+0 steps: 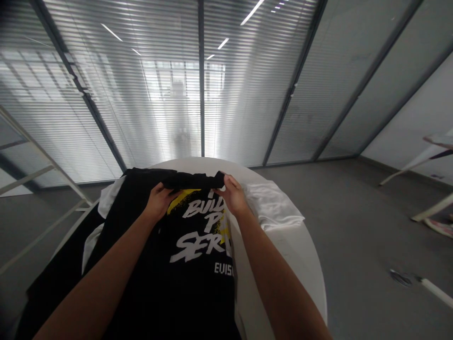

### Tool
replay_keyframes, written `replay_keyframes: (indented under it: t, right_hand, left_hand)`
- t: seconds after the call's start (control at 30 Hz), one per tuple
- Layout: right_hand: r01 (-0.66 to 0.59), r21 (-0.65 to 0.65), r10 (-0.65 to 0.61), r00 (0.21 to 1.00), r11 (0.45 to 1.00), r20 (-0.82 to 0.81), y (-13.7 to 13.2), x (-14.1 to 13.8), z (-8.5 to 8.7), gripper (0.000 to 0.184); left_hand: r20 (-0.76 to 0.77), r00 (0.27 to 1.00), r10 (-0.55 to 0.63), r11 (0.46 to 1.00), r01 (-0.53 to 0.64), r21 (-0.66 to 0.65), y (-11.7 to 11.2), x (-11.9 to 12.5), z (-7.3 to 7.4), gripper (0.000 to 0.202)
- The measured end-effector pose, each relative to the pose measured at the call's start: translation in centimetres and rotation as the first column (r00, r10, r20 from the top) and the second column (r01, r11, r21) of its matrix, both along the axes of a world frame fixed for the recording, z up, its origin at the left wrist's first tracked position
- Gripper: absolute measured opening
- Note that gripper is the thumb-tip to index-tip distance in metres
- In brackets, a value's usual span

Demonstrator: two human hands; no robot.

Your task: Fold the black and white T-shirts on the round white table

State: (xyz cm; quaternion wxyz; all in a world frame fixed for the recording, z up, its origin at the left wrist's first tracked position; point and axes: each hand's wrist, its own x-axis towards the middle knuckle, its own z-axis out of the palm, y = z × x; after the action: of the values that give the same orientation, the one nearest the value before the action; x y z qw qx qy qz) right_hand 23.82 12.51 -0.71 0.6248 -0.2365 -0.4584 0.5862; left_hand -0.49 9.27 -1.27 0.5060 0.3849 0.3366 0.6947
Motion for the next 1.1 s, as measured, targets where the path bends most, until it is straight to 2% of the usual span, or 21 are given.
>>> replay_keyframes:
  t: [0.1,0.17,0.27,0.37,0.57,0.73,0.9,1.0,1.1]
  right_hand:
    - [-0.019,-0.011,0.019,1.000,1.000,0.015,0.1,0.4,-0.4,0.026]
    - [0.005,-0.015,-0.003,0.991,1.000,0.134,0.2,0.6,-0.7,0.030]
    - [0.070,0.011,-0.069,0.938,0.997,0.339,0.2,0.5,-1.0,0.037]
    - [0.140,0.042,-0.145,0.900,0.989,0.411,0.0,0.0,-0.8,0.040]
    - [0.214,0.111,-0.239,0.908,0.971,0.343,-0.2,-0.8,0.2,0.038]
    - [0.304,0.288,-0.390,0.863,0.908,0.319,-0.5,-1.1,-0.1,0.045]
    - [0.205,0.314,-0.303,0.903,0.927,0.305,-0.5,-1.0,-0.8,0.056]
    - [0.238,0.328,-0.337,0.896,0.914,0.291,-0.1,-1.1,-1.1,0.053]
    - [0.266,0.261,-0.333,0.907,0.928,0.258,0.4,-1.2,-1.2,0.050]
  left_hand:
    - [-0.009,1.000,-0.006,1.000,0.006,-0.003,0.0,-0.1,0.0,0.026]
    - [-0.028,0.999,-0.020,1.000,0.019,-0.018,0.0,-0.2,-0.1,0.026]
    - [-0.050,0.999,-0.015,1.000,0.014,-0.024,0.0,-0.2,-0.2,0.026]
    - [-0.044,0.999,0.004,1.000,-0.005,-0.015,-0.1,-0.1,0.0,0.028]
    - [-0.041,0.999,0.001,1.000,-0.001,0.005,-0.5,0.2,0.9,0.029]
    - [-0.043,0.999,-0.018,1.000,0.018,0.007,-0.5,0.2,1.0,0.027]
    - [-0.030,1.000,-0.002,1.000,0.002,0.001,-0.4,0.1,0.8,0.027]
    - [-0.025,1.000,-0.006,1.000,0.006,-0.001,-0.5,0.1,1.0,0.026]
    - [-0.009,1.000,-0.003,1.000,0.003,-0.005,-0.5,0.2,1.1,0.026]
